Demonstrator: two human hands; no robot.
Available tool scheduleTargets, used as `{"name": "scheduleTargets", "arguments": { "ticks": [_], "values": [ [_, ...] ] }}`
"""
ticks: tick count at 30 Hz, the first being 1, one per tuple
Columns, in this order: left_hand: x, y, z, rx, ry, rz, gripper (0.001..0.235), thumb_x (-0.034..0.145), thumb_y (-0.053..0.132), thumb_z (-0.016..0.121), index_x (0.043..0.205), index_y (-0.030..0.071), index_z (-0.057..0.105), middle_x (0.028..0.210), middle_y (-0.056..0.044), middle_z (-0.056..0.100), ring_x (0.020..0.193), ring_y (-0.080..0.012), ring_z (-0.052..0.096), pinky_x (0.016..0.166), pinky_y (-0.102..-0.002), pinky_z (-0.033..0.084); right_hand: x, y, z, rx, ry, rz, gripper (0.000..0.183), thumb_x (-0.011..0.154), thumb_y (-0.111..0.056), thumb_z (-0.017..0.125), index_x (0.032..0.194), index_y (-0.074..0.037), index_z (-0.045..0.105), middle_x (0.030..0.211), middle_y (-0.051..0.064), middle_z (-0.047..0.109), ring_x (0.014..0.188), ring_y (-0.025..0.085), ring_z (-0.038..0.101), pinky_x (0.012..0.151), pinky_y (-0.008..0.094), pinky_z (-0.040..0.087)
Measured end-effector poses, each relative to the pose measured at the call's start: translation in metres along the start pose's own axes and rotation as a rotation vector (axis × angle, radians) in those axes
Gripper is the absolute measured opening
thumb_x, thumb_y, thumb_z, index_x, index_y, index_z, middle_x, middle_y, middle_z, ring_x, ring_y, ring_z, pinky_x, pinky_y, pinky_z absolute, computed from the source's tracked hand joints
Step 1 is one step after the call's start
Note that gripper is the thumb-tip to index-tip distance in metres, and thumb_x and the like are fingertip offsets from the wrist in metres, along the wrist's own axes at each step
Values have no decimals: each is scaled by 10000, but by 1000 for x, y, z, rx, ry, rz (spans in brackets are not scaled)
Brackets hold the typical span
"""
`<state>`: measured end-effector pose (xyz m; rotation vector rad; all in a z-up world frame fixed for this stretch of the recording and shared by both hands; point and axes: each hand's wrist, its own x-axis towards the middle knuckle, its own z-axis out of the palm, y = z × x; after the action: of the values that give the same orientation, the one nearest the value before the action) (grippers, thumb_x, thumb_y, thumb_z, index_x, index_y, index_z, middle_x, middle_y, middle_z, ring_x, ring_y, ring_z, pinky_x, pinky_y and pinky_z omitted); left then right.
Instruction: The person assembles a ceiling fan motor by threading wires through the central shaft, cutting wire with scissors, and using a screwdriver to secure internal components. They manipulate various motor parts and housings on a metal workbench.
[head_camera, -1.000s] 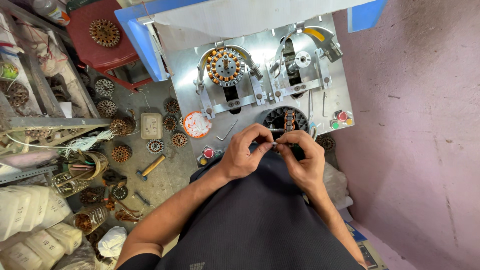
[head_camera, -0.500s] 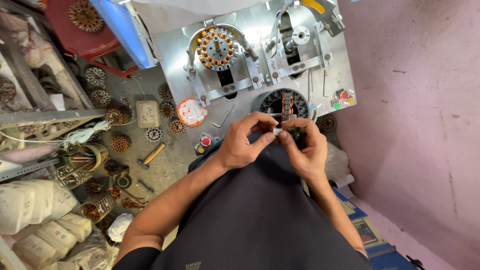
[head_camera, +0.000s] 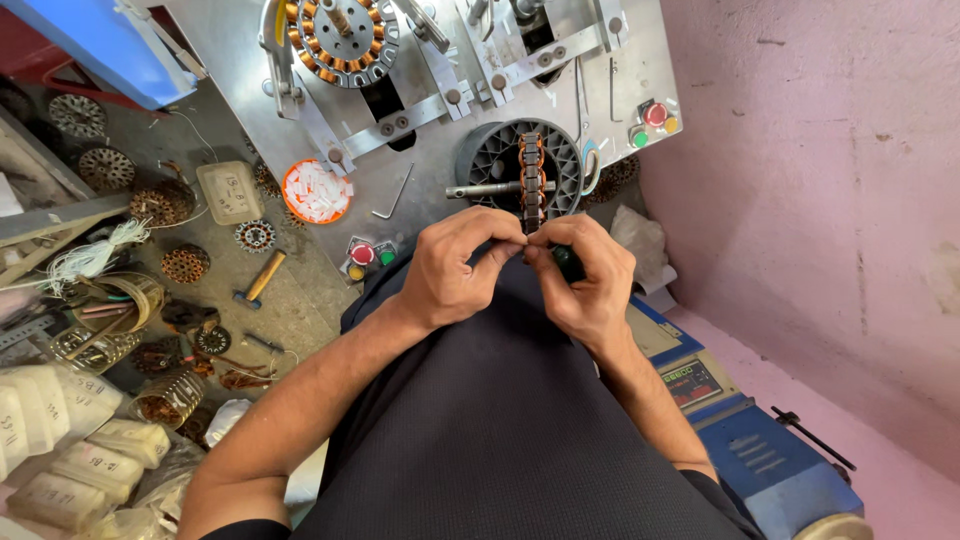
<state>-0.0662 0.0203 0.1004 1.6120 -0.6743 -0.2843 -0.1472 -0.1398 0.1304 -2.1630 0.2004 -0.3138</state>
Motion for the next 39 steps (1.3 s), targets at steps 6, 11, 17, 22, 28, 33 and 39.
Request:
{"name": "scheduleTargets", "arguments": {
  "ticks": [6,11,17,22,28,33,39],
  "values": [
    [16,-29,7,5,3,-53,370,883,39,741,1246,44,666,1248,-110,644,1182,-277,637,1048,-386,524,7,13,5,-125,140,81,207,885,68,792,1053,1,691,920,94,708,786,159,692,720,279,543],
    [36,-61,3,-170,-102,-35,505,896,105,680,1395,62,621,1532,-98,548,1442,-298,507,1242,-416,398,14,22,9,-124,168,47,187,908,77,792,1038,-8,688,967,107,718,824,165,698,744,279,550],
    [49,-87,-1,-324,-307,-40,410,911,74,722,1320,74,696,1506,-89,606,1567,-310,418,1326,-470,336,18,28,10,-125,153,92,174,893,64,803,1017,-8,706,933,94,712,771,143,662,696,260,518],
    [49,-95,-2,-335,-319,-63,376,884,59,811,1248,113,735,1424,-52,663,1522,-290,470,1298,-457,380,19,33,8,-134,138,41,170,897,67,807,1007,-15,707,940,92,710,760,139,655,676,262,504],
    [49,-95,1,-343,-305,-69,367,877,62,816,1233,110,743,1407,-56,671,1506,-284,475,1284,-450,389,23,30,8,-255,95,-107,191,876,79,813,996,-17,699,929,92,680,766,183,679,670,302,545],
    [48,-96,-1,-375,-291,-51,324,944,18,754,1255,106,741,1417,-66,668,1503,-280,492,1282,-438,399,34,25,-1,-338,-35,-110,183,853,42,810,973,-42,699,930,85,658,758,226,686,678,337,564],
    [48,-97,3,-375,-273,-22,316,949,-3,748,1245,106,739,1400,-65,671,1477,-283,507,1251,-418,429,43,14,-3,-383,-102,-63,166,832,-3,810,956,-42,706,927,102,662,775,274,692,687,369,567]
  ]
}}
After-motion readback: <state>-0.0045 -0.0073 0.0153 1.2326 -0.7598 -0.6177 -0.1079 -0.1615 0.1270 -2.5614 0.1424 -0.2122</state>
